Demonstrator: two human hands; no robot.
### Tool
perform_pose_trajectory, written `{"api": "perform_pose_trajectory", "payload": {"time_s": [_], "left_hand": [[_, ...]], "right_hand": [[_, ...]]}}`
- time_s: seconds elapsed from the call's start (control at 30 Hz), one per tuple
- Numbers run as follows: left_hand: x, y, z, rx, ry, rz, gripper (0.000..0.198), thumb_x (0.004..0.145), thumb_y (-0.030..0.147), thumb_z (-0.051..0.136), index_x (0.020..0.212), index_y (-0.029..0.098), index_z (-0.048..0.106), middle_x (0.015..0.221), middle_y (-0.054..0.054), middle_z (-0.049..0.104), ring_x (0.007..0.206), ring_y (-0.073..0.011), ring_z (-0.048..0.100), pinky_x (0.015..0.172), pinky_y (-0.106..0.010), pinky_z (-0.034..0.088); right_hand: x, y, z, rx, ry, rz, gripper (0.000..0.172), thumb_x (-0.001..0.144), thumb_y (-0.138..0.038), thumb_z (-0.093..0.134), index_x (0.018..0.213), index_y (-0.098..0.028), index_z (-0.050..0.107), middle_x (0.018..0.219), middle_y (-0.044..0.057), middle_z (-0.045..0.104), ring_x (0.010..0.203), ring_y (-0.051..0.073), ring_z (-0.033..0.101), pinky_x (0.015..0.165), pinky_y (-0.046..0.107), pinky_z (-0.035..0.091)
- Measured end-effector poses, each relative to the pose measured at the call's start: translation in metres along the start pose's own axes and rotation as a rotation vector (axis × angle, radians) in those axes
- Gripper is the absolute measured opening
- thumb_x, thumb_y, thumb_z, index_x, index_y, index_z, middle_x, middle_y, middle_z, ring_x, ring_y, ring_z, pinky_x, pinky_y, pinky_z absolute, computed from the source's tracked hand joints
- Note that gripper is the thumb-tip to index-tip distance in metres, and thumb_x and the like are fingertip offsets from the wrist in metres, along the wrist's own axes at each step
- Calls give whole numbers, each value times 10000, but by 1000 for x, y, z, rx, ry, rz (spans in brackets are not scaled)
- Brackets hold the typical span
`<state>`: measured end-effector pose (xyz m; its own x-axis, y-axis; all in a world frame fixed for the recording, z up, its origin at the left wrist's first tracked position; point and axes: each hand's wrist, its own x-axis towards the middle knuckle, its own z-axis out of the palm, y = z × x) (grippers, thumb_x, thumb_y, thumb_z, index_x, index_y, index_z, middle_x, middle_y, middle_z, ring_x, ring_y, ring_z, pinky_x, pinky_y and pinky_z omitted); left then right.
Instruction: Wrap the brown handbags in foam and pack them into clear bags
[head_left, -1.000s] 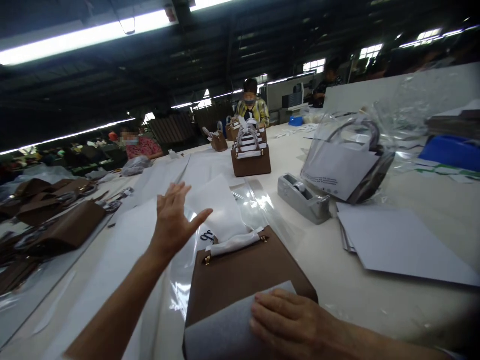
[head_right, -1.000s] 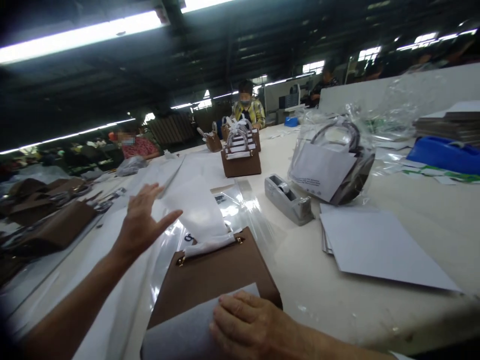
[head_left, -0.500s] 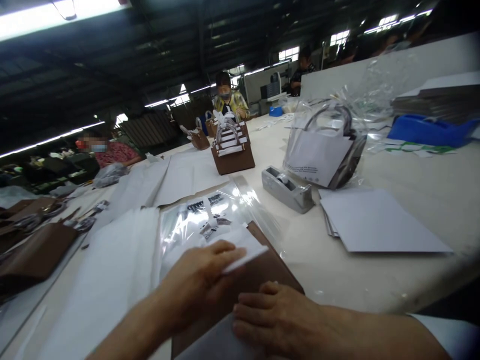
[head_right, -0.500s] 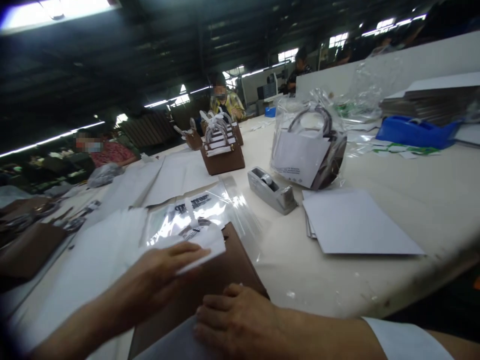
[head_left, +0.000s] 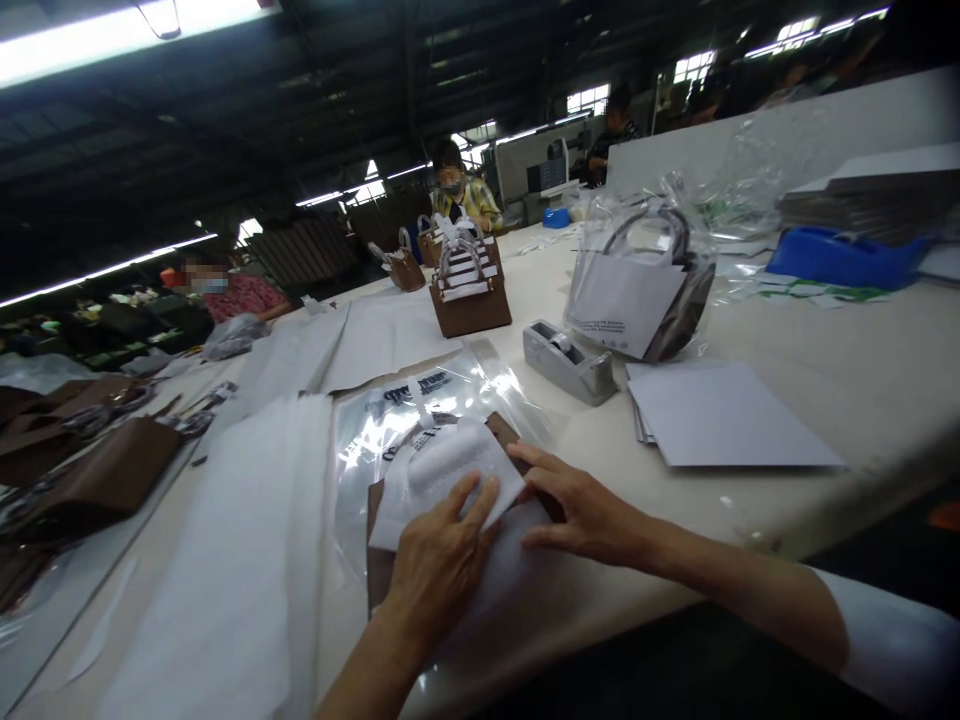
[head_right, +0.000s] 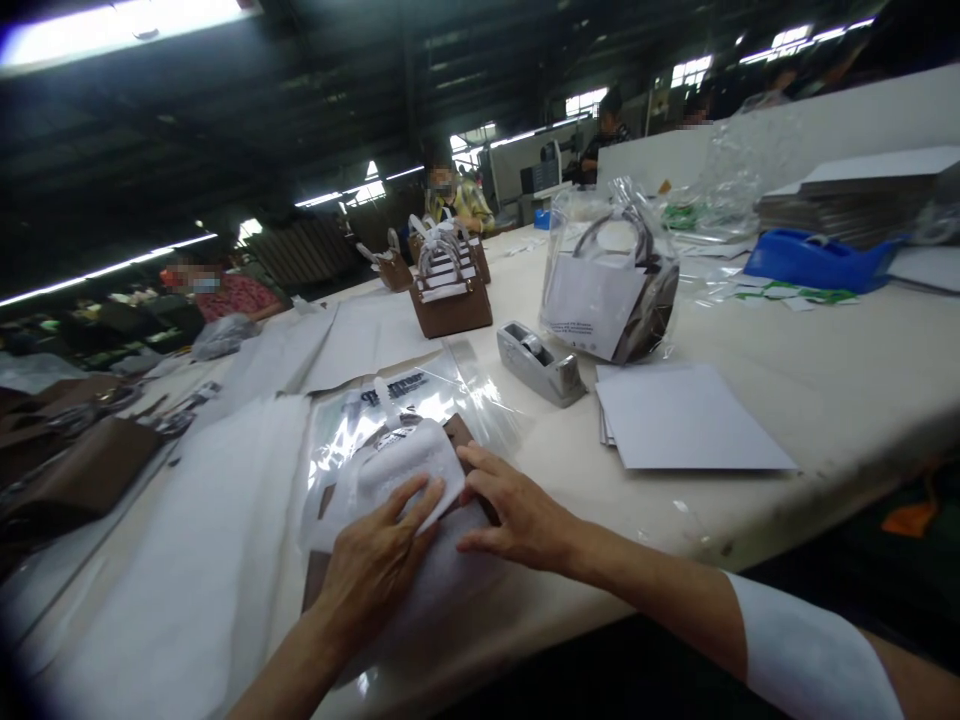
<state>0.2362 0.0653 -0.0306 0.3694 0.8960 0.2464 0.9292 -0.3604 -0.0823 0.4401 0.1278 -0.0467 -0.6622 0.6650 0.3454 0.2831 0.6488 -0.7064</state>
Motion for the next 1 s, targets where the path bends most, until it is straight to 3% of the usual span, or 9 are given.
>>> {"api": "perform_pose_trajectory", "payload": {"time_s": [0.1, 0.23, 0.3, 0.4, 0.5, 0.63, 0.77, 0.87, 1.0], "left_hand": [[-2, -2, 4, 48, 69, 46, 390, 886, 275, 393, 1272, 227, 421, 1279, -102, 486, 914, -208, 613, 705, -335, 530], [-2, -6, 8, 63, 279, 237, 351, 869, 184, 403, 1207, 134, 480, 1207, -121, 550, 812, -178, 625, 657, -296, 527], [-1, -6, 9, 64, 323, 304, 334, 866, 185, 427, 1186, 115, 491, 1197, -121, 559, 751, -163, 620, 616, -282, 518], [1, -5, 10, 73, 271, 358, 338, 867, 219, 459, 1189, 121, 487, 1213, -110, 548, 669, -142, 599, 561, -272, 494], [1, -3, 10, 90, 197, 396, 340, 881, 240, 439, 1195, 118, 481, 1232, -110, 532, 648, -134, 580, 552, -271, 476], [0, 2, 0, 131, 46, 421, 367, 885, 261, 413, 1225, 132, 461, 1287, -127, 475, 715, -159, 573, 587, -299, 472], [-1, 7, -11, 146, -147, 414, 497, 838, 400, 469, 1290, 208, 396, 1354, -139, 388, 806, -210, 558, 645, -367, 471], [-3, 7, -12, 139, -188, 392, 526, 818, 399, 499, 1304, 241, 374, 1382, -134, 346, 841, -218, 545, 672, -381, 463], [-6, 5, -8, 114, -172, 369, 531, 805, 382, 525, 1301, 266, 375, 1395, -120, 325, 847, -216, 535, 673, -376, 458]], "right_hand": [[1, -5, 1, 145, 32, 131, 160, 728, -295, 625, 719, -152, 552, 1392, 102, 307, 1262, 240, 323, 982, 356, 342], [7, -5, 10, 193, 151, 217, 144, 706, -236, 616, 643, -145, 524, 1367, 80, 350, 1219, 244, 379, 934, 334, 373], [9, -4, 14, 205, 180, 246, 130, 691, -218, 604, 627, -143, 519, 1354, 78, 362, 1185, 244, 411, 846, 302, 422], [11, -1, 17, 214, 198, 295, 120, 654, -210, 603, 612, -143, 512, 1364, 65, 336, 1142, 249, 439, 722, 263, 446], [12, 4, 17, 220, 216, 320, 131, 636, -235, 618, 635, -152, 517, 1323, 65, 381, 1114, 249, 451, 708, 261, 437], [13, 11, 18, 258, 232, 353, 151, 642, -251, 616, 731, -170, 525, 1006, 48, 567, 888, 184, 536, 658, 243, 420], [14, 13, 19, 327, 225, 435, 200, 660, -206, 578, 853, -183, 534, 758, -26, 566, 632, 104, 493, 552, 203, 384], [16, 12, 20, 376, 230, 460, 267, 684, -198, 576, 949, -188, 550, 808, -15, 594, 712, 123, 538, 634, 222, 429], [18, 14, 12, 260, 430, 318, 207, 792, -185, 482, 974, -184, 581, 1141, 53, 538, 1042, 167, 506, 829, 275, 436]]}}
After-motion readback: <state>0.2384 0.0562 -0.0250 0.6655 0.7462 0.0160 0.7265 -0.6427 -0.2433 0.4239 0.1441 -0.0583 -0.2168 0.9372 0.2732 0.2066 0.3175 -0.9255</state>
